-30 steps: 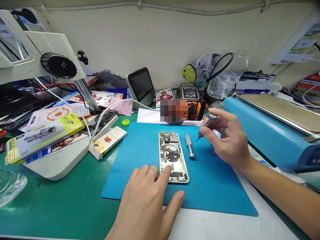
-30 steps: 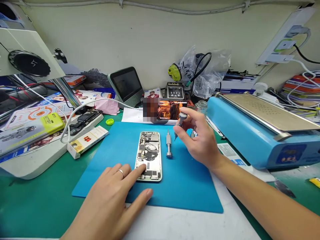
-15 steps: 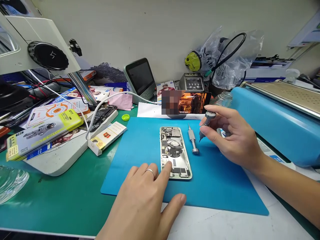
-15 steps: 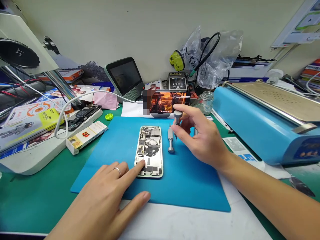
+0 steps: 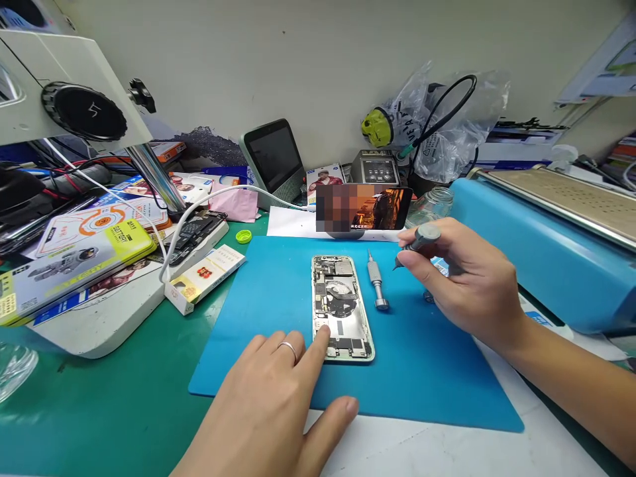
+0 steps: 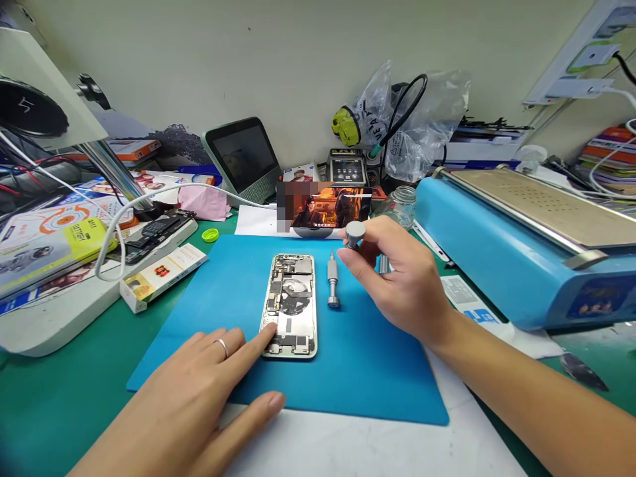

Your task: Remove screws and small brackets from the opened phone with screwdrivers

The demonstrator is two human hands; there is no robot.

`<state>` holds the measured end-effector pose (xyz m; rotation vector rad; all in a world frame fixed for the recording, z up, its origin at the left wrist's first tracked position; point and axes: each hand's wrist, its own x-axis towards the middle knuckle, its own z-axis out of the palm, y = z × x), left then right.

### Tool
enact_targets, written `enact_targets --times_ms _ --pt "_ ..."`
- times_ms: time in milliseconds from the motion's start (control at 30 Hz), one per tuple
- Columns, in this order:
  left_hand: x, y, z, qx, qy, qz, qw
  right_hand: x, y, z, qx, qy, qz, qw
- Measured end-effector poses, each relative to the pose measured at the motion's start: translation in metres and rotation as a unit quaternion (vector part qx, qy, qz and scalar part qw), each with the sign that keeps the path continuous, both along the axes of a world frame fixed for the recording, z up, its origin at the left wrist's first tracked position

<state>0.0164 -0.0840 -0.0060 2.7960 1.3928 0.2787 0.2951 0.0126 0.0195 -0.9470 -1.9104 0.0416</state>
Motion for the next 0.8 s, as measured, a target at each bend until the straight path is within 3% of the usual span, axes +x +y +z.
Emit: enact_targets --times_ms 200,600,800 --pt "-0.003 0.001 -0.003 0.011 0.0 -0.01 1.0 0.0 0.001 0.005 0.03 -0.037 -0.006 0.999" --pt "-0.005 -0.001 0.001 0.044 0.0 -0.018 0.999 -0.001 0.0 -0.003 -0.044 0.002 -0.023 0.999" --pt "0.002 0.004 0.008 0.017 -0.032 -0.011 0.999 0.0 0.0 -0.003 -0.032 0.031 0.013 0.999"
